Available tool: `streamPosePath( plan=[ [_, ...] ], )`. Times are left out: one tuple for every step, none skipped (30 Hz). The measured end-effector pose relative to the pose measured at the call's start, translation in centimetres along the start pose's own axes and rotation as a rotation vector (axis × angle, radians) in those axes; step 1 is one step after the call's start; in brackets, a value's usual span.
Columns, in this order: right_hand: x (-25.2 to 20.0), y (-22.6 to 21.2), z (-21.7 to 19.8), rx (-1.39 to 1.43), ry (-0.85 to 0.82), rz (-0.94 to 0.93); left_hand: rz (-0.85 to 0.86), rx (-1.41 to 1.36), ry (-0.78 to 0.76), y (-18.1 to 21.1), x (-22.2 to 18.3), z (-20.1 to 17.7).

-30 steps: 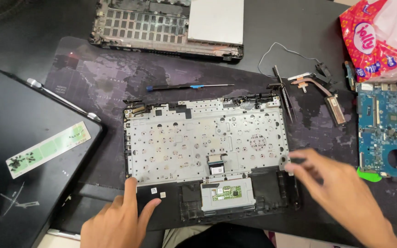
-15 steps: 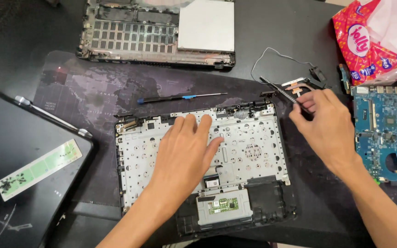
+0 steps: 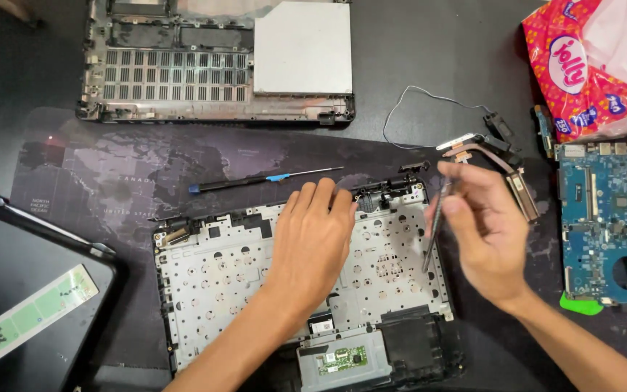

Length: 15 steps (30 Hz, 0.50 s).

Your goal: Disassembling and working on internal components of a laptop at a repair bench.

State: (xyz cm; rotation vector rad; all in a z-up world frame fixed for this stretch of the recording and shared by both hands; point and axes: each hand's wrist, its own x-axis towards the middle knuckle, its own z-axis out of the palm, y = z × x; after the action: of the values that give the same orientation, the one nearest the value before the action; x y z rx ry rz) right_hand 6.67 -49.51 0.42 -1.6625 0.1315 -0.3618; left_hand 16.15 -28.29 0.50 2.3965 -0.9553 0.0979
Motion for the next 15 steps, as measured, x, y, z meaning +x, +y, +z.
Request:
streamPosePath(
  plan=[
    [0.1,0.4,0.2,0.005,0.000,0.003,-0.001,0.004,-0.004,0.0,0.0,0.1],
    [0.3,0.8,0.4,0.050,-0.013,0.076,-0.007,-0.018,0.018,-0.1,0.0,0.1],
    [0.1,1.2,0.5,0.091,-0.023,0.153,-0.011,-0.043,0.036,0.0,-0.1,0.3],
    [0.0,2.0,0.1,0.094,-0.018,0.159,-0.010,-0.044,0.029,0.0,0.0,0.3],
    [0.1,2.6,-0.4,0.142,-0.032,0.184,-0.013,-0.072,0.032,0.0,0.2,0.3],
    [0.1,3.3,-0.8,0.190,-0.045,0.209,-0.015,-0.100,0.035,0.0,0.5,0.3],
    [0.5,2.9,-0.6,0.191,-0.043,0.210,-0.014,-0.100,0.033,-0.1,0.6,0.3],
    [0.9,2.6,-0.3,0.195,-0.071,0.188,0.013,-0.127,0.043,-0.2,0.8,0.3],
    [1.4,2.2,-0.1,0.200,-0.101,0.165,0.041,-0.153,0.056,-0.3,1.1,0.3],
    [1.3,2.4,0.1,0.200,-0.100,0.165,0.042,-0.153,0.055,-0.5,1.2,0.4],
    [1.3,2.5,0.3,0.146,-0.108,0.127,0.030,-0.202,0.061,-0.6,1.4,0.5],
    [1.2,2.6,0.5,0.092,-0.115,0.090,0.017,-0.252,0.068,-0.7,1.6,0.6],
    [0.5,3.0,0.5,0.090,-0.116,0.089,0.017,-0.253,0.069,-0.8,1.7,0.6],
    [-0.2,3.3,0.4,0.038,-0.106,0.048,-0.024,-0.313,0.057,-0.9,1.8,0.7],
    [-0.9,3.7,0.4,-0.013,-0.096,0.006,-0.064,-0.372,0.045,-1.0,1.9,0.7]
  ],
)
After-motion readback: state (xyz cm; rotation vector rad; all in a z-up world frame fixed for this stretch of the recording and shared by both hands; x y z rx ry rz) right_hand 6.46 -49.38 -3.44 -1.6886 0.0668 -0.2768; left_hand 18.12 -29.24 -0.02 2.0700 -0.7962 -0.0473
